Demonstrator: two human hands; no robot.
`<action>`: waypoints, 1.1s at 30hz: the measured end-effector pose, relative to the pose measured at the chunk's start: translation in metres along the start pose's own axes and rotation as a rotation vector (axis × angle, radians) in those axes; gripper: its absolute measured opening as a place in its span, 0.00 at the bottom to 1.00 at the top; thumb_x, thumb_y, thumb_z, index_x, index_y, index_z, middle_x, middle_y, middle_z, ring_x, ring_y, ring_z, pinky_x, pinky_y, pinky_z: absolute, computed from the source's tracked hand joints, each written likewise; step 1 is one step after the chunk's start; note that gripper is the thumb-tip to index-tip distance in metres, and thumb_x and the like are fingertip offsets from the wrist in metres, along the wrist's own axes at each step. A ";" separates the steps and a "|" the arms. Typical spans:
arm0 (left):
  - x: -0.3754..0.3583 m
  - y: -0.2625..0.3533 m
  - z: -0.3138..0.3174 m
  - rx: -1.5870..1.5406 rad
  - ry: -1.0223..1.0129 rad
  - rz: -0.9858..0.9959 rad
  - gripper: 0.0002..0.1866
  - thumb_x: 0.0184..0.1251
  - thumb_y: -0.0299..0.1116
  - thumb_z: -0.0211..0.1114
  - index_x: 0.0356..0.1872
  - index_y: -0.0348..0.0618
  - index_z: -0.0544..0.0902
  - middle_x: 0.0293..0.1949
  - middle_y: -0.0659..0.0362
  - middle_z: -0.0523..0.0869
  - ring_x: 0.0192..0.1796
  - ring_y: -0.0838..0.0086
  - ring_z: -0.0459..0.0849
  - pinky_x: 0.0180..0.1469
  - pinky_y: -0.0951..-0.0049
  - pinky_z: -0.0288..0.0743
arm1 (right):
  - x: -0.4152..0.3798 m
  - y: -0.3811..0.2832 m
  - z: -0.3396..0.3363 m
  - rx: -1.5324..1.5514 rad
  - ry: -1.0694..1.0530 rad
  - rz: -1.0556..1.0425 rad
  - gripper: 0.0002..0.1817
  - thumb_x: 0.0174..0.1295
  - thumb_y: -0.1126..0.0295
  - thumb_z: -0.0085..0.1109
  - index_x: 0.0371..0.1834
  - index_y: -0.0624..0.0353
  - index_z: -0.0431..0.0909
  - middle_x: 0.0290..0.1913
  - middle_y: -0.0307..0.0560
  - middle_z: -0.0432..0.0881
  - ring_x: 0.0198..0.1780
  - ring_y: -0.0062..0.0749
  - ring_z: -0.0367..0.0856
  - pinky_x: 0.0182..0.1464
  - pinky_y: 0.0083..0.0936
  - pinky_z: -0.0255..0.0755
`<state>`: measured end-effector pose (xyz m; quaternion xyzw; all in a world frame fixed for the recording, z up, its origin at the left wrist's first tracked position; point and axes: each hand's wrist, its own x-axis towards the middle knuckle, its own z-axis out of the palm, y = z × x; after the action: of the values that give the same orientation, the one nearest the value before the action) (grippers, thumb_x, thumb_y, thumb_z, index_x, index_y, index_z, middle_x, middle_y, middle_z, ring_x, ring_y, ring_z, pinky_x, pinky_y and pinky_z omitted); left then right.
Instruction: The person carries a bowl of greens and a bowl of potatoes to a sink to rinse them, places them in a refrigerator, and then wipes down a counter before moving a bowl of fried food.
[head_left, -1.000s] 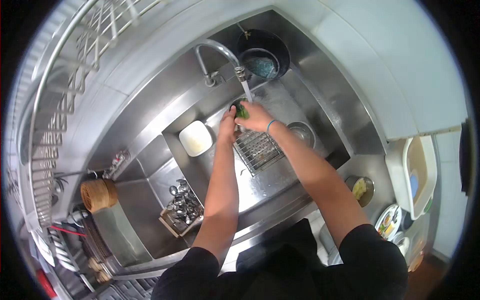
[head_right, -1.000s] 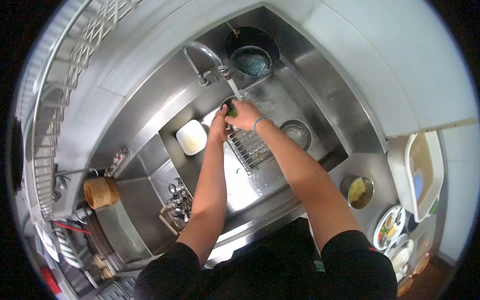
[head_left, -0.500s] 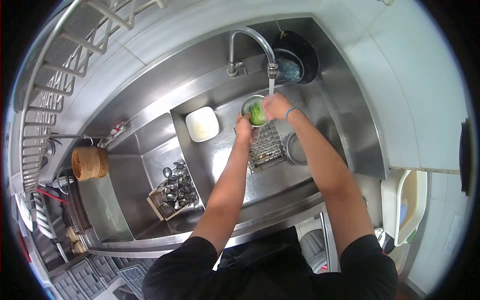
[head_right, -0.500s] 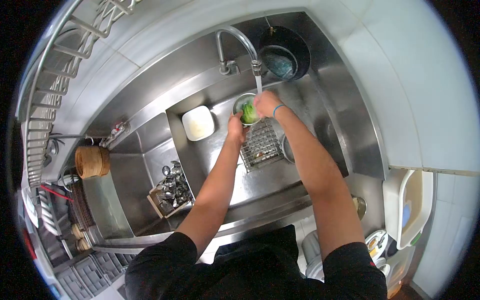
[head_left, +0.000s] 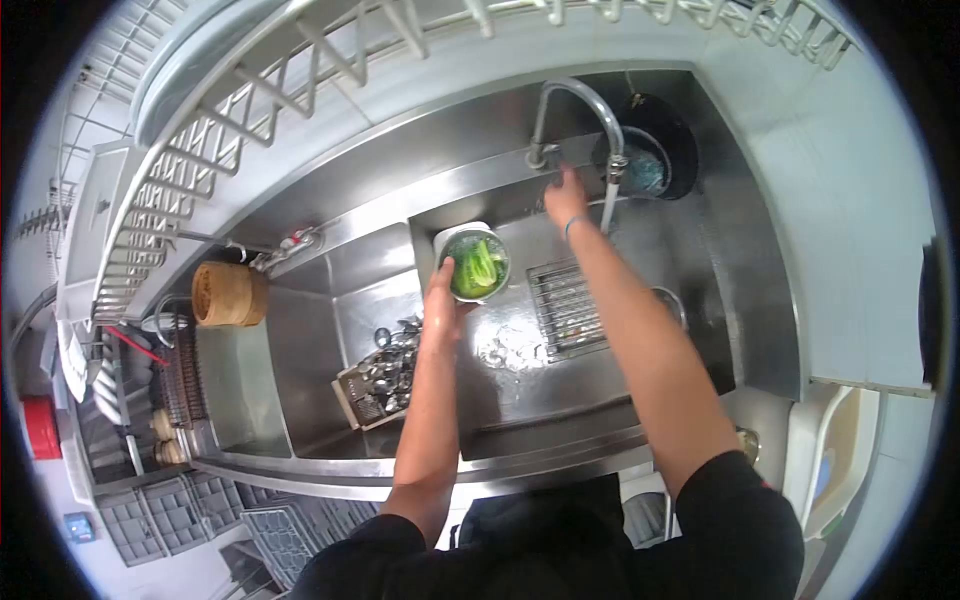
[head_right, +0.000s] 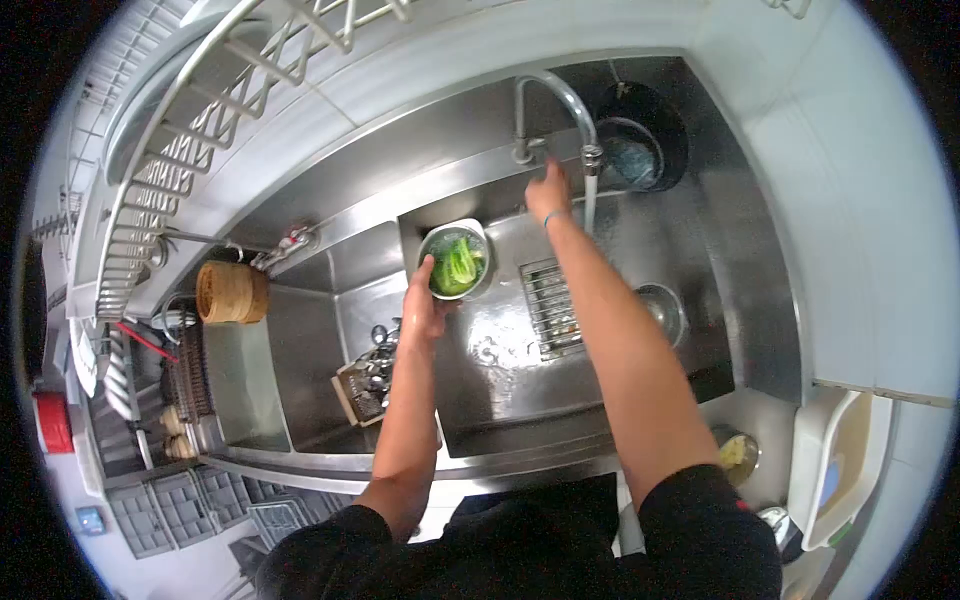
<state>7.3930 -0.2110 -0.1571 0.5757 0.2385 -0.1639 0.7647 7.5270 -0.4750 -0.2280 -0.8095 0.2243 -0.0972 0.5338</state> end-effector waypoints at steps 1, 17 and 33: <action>-0.005 0.004 0.000 -0.002 -0.012 0.002 0.29 0.76 0.56 0.58 0.67 0.45 0.73 0.56 0.57 0.86 0.51 0.68 0.88 0.46 0.58 0.82 | 0.008 -0.030 -0.009 -0.182 0.067 -0.074 0.35 0.61 0.66 0.62 0.72 0.65 0.67 0.70 0.67 0.72 0.74 0.59 0.68 0.76 0.39 0.61; -0.047 -0.016 -0.019 -0.015 -0.212 -0.136 0.30 0.77 0.57 0.56 0.66 0.45 0.76 0.59 0.54 0.86 0.56 0.61 0.87 0.50 0.51 0.85 | 0.000 -0.049 -0.007 0.072 0.044 0.230 0.30 0.65 0.72 0.54 0.73 0.62 0.67 0.62 0.58 0.81 0.53 0.43 0.87 0.44 0.36 0.83; -0.050 -0.039 -0.006 0.109 -0.279 -0.340 0.27 0.78 0.55 0.55 0.67 0.49 0.75 0.60 0.57 0.84 0.58 0.62 0.85 0.49 0.50 0.81 | 0.003 -0.040 -0.008 0.651 0.079 0.206 0.11 0.68 0.75 0.53 0.50 0.54 0.81 0.43 0.40 0.84 0.49 0.31 0.82 0.47 0.36 0.77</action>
<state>7.3302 -0.2177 -0.1620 0.5394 0.2148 -0.3813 0.7193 7.5374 -0.4699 -0.1883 -0.5656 0.2825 -0.1403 0.7620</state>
